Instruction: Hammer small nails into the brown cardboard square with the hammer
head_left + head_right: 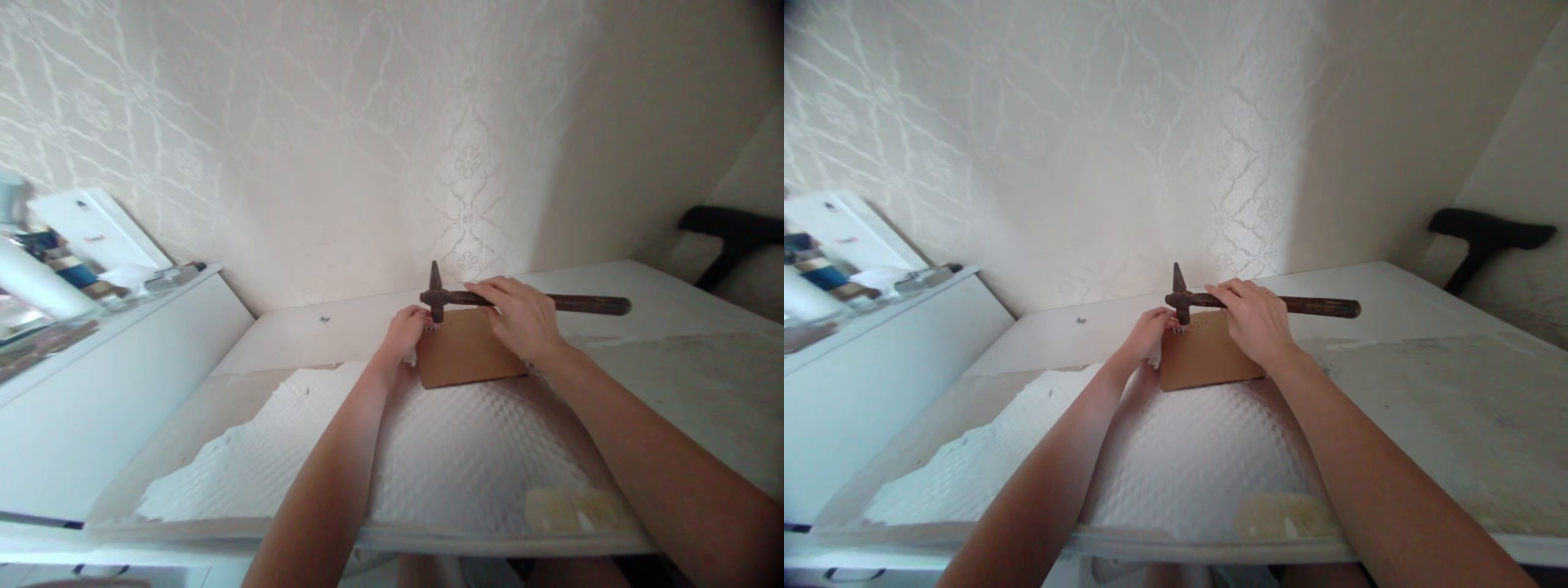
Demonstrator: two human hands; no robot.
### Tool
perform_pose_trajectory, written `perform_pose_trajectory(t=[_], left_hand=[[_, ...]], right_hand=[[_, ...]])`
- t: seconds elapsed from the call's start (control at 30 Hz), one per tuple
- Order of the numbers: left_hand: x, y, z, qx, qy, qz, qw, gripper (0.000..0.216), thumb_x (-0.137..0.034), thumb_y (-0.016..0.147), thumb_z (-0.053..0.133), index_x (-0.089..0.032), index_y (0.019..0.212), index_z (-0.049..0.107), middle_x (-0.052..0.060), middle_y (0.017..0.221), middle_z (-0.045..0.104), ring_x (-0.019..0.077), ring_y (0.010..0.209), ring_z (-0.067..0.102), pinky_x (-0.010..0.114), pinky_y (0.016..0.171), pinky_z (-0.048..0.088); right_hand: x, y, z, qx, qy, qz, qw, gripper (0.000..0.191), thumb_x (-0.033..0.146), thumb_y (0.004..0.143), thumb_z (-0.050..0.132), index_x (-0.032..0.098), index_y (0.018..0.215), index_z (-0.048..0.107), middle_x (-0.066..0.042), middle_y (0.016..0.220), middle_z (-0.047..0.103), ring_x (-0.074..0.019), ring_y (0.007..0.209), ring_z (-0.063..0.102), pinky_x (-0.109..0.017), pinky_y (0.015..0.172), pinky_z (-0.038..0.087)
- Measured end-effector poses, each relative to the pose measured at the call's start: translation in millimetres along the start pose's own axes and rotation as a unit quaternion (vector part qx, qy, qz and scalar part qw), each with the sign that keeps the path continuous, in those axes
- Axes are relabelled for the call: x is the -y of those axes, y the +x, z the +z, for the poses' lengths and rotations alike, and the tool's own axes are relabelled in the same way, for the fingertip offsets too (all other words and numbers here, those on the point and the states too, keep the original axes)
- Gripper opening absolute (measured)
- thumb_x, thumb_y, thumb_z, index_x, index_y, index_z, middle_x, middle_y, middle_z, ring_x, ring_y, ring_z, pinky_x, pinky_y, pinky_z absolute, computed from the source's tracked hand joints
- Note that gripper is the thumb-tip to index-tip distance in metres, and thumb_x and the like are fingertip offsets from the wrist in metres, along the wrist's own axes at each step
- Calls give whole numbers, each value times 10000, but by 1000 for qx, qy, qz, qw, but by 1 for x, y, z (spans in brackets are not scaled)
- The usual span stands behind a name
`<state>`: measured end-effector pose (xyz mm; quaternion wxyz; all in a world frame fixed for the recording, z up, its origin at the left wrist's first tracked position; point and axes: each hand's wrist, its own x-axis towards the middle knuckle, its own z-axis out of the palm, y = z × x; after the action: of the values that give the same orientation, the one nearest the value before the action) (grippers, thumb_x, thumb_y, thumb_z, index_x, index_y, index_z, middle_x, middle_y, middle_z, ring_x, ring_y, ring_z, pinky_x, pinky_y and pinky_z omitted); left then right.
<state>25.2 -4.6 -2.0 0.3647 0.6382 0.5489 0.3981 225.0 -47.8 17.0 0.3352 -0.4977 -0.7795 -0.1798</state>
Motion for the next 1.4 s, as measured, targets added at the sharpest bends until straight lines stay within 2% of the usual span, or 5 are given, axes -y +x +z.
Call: perform_pose_trajectory(t=[0.53, 1.0, 1.17, 1.4], left_hand=[[-1, -2, -1, 0, 6, -4, 1000, 203, -192, 762, 447, -153, 732, 644, 85, 833, 688, 191, 837, 607, 309, 835, 436], [0, 1, 0, 0, 7, 1, 1000, 210, -195, 765, 437, -148, 756, 641, 94, 845, 686, 197, 838, 611, 322, 830, 438], [2, 2, 0, -5, 12, 0, 1000, 200, -193, 760, 452, -147, 747, 647, 93, 852, 688, 203, 854, 608, 322, 827, 442], [-1, 0, 0, 4, 0, -3, 1000, 212, -191, 752, 430, -147, 750, 637, 98, 836, 691, 197, 829, 620, 322, 830, 445]], right_hand=[[-2, 1, 1, 8, -3, -10, 1000, 416, 75, 833, 457, 226, 1182, 628, -58, 1086, 661, -203, 880, 583, -323, 720, 415], [-1, 0, 1, -8, 7, -5, 1000, 421, 90, 833, 459, 236, 1195, 617, -61, 1093, 661, -210, 902, 583, -325, 718, 417], [-1, 0, 2, 15, 6, -11, 1000, 436, 79, 824, 462, 236, 1200, 617, -55, 1104, 660, -209, 904, 588, -327, 719, 427], [-3, 0, 1, 4, 0, -3, 1000, 436, 90, 834, 462, 239, 1219, 604, -62, 1096, 658, -212, 909, 583, -328, 713, 423]])
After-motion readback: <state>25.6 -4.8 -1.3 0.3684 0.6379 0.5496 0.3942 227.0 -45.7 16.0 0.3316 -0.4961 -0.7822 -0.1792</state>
